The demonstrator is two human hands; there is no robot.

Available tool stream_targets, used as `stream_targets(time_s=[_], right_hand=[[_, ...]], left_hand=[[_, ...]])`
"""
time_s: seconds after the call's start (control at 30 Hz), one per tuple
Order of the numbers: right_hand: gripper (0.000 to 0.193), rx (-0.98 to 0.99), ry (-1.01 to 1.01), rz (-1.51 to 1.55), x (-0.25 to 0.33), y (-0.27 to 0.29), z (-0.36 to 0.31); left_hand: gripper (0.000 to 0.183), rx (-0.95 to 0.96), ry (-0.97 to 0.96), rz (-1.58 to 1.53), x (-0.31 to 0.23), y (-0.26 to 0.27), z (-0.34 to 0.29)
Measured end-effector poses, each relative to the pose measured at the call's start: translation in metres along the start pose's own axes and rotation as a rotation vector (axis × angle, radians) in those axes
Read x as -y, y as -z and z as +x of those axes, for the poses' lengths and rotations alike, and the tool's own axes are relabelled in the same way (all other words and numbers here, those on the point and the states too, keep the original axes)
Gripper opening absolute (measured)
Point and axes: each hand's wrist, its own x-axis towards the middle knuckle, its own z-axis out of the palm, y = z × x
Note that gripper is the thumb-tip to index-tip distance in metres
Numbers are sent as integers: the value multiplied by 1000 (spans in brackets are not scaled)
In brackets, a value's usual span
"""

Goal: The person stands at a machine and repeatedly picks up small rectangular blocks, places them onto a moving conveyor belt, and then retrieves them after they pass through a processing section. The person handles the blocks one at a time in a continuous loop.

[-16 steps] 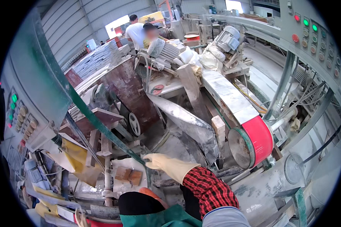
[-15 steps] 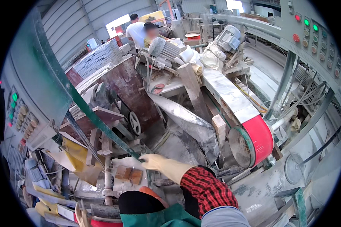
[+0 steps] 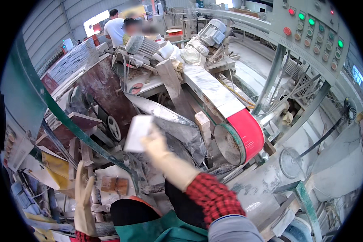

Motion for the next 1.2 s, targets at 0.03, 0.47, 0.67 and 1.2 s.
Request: stream_targets(time_s=[0.03, 0.47, 0.67, 1.2], right_hand=[[54, -70, 48, -22, 18, 30, 11], [46, -990, 98, -491, 124, 363, 57], [49, -911, -7, -896, 116, 386, 80], [47, 506, -367, -1025, 30, 75, 74]], left_hand=[[68, -71, 121, 62, 23, 26, -19], [51, -511, 647, 1116, 108, 146, -239], [46, -492, 685, 1146, 109, 142, -241], [48, -554, 673, 1135, 101, 128, -242]])
